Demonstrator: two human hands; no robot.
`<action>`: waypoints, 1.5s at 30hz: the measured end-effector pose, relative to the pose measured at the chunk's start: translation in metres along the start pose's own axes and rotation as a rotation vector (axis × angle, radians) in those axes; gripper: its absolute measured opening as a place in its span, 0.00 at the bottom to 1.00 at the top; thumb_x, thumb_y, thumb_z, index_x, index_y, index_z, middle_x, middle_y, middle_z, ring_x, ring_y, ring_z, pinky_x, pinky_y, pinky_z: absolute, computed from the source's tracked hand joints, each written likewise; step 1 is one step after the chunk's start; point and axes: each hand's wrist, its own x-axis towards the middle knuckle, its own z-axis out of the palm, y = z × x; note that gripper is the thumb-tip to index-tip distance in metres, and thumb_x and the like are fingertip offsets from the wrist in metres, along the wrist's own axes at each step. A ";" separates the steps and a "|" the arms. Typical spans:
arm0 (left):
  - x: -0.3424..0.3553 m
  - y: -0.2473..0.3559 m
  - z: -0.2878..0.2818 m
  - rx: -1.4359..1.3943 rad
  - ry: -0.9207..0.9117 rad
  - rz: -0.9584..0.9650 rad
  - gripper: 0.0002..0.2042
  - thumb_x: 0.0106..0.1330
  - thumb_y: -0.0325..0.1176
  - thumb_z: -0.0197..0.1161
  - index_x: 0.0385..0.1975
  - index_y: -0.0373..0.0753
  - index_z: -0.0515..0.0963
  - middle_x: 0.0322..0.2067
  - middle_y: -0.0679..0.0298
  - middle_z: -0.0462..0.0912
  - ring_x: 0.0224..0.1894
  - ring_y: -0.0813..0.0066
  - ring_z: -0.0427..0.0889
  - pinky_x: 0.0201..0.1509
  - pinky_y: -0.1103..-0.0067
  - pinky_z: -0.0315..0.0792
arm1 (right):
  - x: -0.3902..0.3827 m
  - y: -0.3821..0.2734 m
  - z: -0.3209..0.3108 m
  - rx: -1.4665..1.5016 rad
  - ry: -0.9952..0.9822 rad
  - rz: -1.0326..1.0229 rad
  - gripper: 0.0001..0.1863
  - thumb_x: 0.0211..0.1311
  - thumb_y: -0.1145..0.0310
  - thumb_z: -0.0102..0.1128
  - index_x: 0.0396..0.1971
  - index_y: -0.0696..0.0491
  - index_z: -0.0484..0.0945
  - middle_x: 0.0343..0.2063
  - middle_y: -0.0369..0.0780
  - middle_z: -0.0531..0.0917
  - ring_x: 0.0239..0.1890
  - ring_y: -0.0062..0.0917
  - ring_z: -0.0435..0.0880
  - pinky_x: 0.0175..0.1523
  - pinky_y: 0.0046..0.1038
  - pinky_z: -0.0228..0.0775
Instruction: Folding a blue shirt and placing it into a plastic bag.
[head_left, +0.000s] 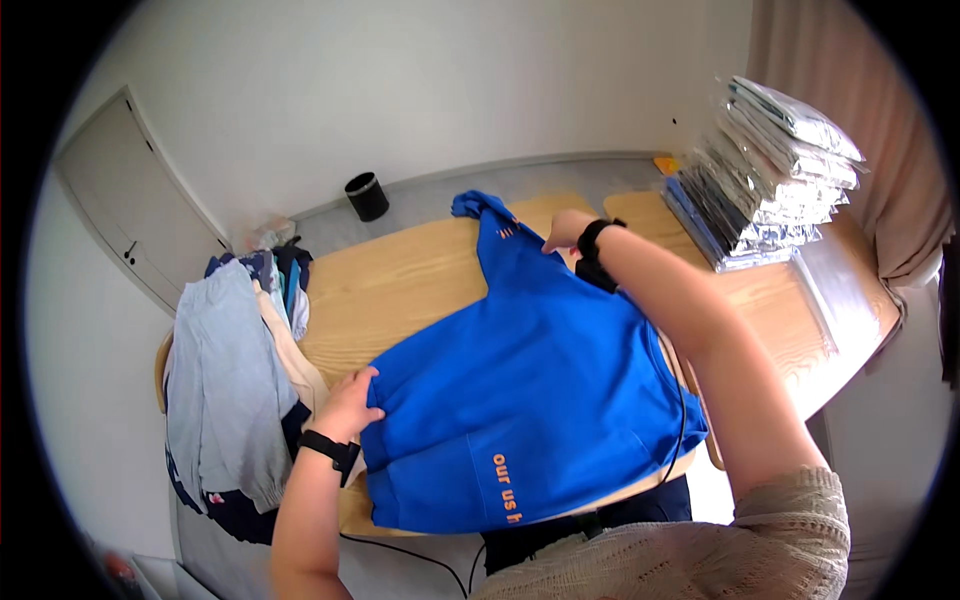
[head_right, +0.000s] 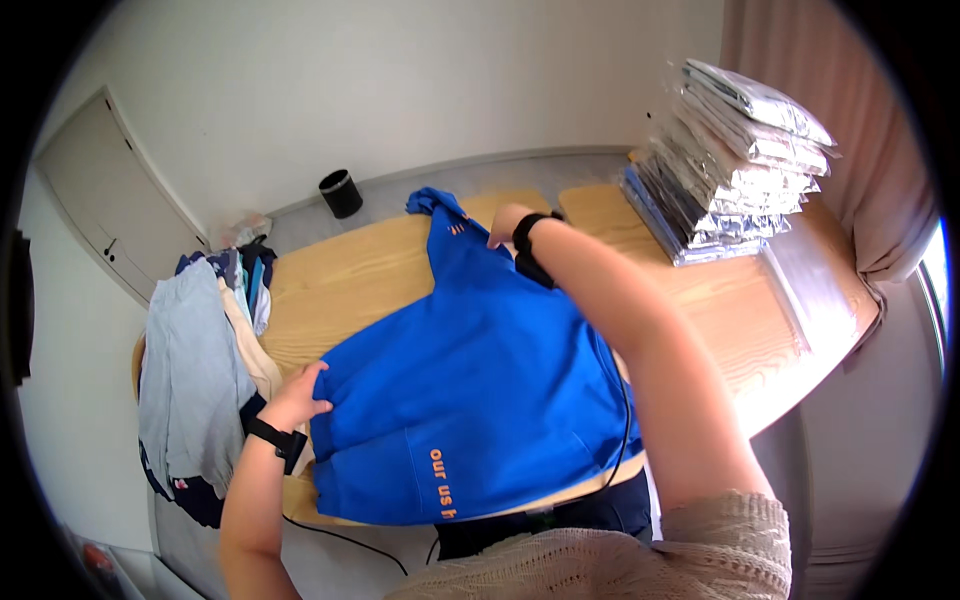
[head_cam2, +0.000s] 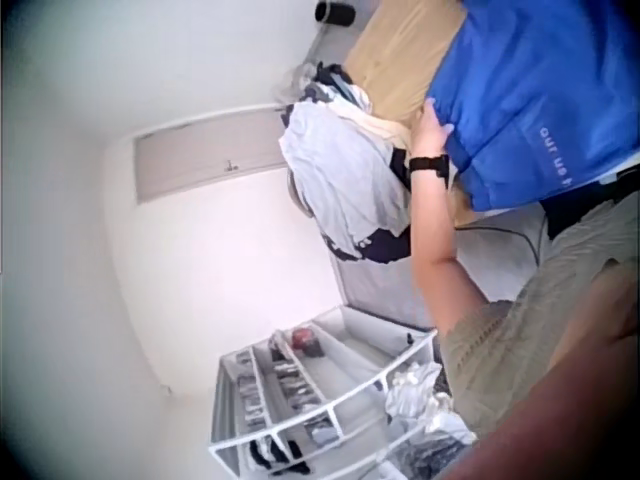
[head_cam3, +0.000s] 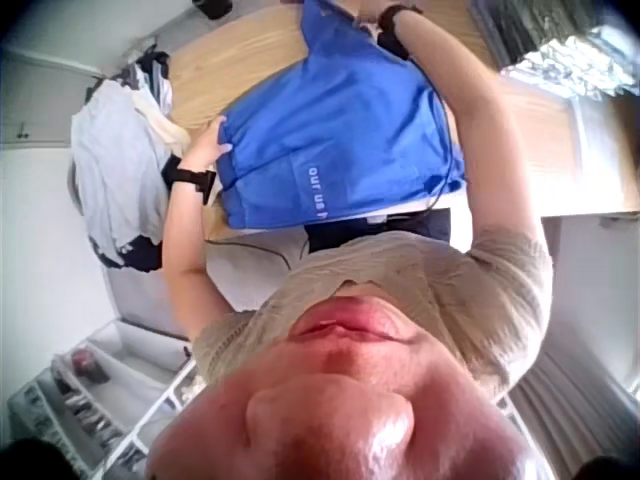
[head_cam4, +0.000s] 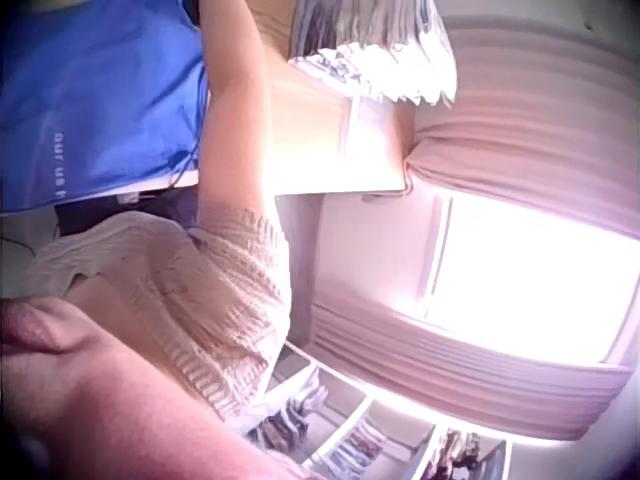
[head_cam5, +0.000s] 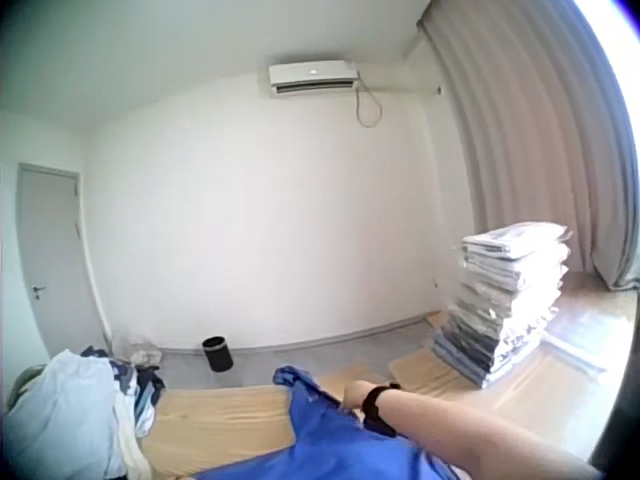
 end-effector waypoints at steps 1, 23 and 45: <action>0.004 0.000 0.002 0.009 -0.011 -0.016 0.34 0.43 0.30 0.73 0.54 0.41 0.65 0.50 0.51 0.71 0.55 0.53 0.69 0.58 0.70 0.65 | 0.018 0.000 0.012 0.029 -0.004 0.050 0.23 0.41 0.56 0.69 0.37 0.56 0.82 0.38 0.49 0.82 0.44 0.40 0.80 0.48 0.37 0.72; 0.014 0.020 -0.012 0.039 -0.062 -0.046 0.35 0.42 0.23 0.71 0.54 0.40 0.65 0.49 0.52 0.72 0.54 0.54 0.69 0.57 0.70 0.65 | -0.025 0.105 0.003 0.278 -0.413 0.099 0.19 0.52 0.52 0.63 0.28 0.56 0.80 0.27 0.38 0.84 0.26 0.22 0.81 0.31 0.25 0.71; 0.023 0.039 -0.013 0.194 -0.049 0.024 0.45 0.33 0.23 0.75 0.59 0.47 0.60 0.52 0.53 0.67 0.57 0.52 0.66 0.60 0.69 0.64 | 0.075 0.040 0.020 0.609 0.164 0.079 0.07 0.53 0.73 0.57 0.27 0.62 0.78 0.19 0.40 0.79 0.15 0.23 0.77 0.20 0.21 0.70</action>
